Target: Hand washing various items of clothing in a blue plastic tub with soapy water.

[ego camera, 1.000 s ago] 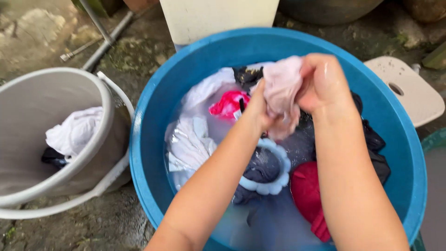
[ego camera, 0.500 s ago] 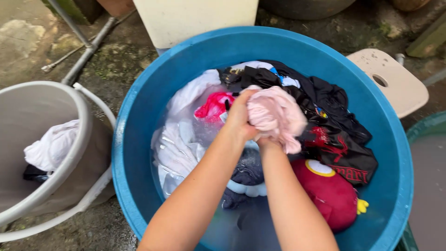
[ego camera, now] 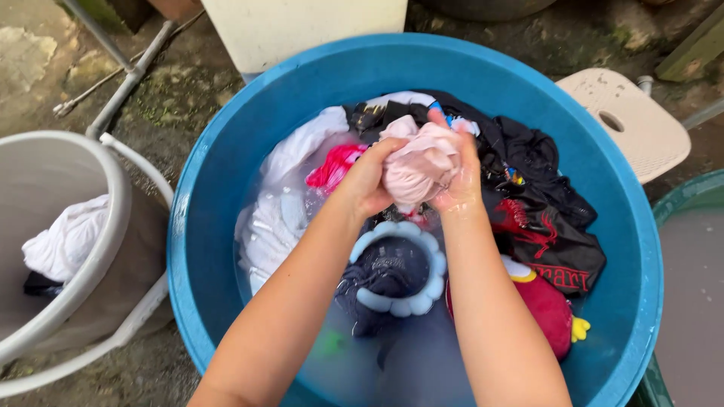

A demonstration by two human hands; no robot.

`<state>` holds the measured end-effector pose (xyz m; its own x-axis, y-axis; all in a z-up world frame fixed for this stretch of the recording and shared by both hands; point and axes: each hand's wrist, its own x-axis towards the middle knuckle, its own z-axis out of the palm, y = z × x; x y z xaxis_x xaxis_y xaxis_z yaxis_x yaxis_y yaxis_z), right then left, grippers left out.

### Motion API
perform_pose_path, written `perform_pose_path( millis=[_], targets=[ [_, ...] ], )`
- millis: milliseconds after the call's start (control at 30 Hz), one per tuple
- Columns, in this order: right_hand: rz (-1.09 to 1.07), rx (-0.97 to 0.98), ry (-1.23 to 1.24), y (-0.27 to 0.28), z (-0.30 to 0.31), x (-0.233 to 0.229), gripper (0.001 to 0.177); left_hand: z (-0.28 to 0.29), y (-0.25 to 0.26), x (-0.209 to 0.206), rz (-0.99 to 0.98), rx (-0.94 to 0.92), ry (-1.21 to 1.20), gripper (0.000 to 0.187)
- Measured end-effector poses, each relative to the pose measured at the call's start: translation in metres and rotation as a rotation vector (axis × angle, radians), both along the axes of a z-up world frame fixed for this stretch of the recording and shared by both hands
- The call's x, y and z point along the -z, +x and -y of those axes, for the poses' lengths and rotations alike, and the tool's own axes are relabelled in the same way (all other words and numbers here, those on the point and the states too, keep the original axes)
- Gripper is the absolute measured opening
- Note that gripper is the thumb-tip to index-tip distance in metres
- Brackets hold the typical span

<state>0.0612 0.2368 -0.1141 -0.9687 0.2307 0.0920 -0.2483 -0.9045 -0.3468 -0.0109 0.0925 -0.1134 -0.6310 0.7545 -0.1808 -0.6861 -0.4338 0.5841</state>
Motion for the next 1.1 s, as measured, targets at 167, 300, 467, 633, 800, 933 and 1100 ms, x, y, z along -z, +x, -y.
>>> perform_pose_path(
  millis=[167,300,467,633,800,933,1100],
  targets=[
    [0.15,0.357,0.462,-0.006,-0.012,-0.019,0.016,0.011,0.016,-0.067,0.139,0.266,-0.362,0.07],
    [-0.055,0.315,0.446,0.003,0.003,-0.023,0.014,-0.006,0.017,-0.056,0.218,0.281,-0.225,0.075],
    [0.276,0.394,-0.026,-0.003,0.026,-0.009,0.02,-0.048,0.004,-0.003,-0.314,-0.496,-0.147,0.036],
    [0.326,-0.059,-0.133,0.006,0.017,0.002,0.03,-0.024,0.044,-0.053,-1.252,-0.747,-0.46,0.017],
    [0.294,-0.183,0.068,-0.016,-0.023,0.072,0.029,-0.008,0.061,-0.062,-1.862,-0.679,-0.598,0.008],
    [0.036,-0.249,0.505,-0.018,-0.045,0.181,0.019,0.011,0.096,-0.049,-2.05,-0.533,-0.706,0.011],
    [-0.055,-0.773,1.393,-0.014,-0.021,0.128,0.032,0.034,0.14,-0.01,-2.1,-0.424,-0.733,0.014]
  ],
)
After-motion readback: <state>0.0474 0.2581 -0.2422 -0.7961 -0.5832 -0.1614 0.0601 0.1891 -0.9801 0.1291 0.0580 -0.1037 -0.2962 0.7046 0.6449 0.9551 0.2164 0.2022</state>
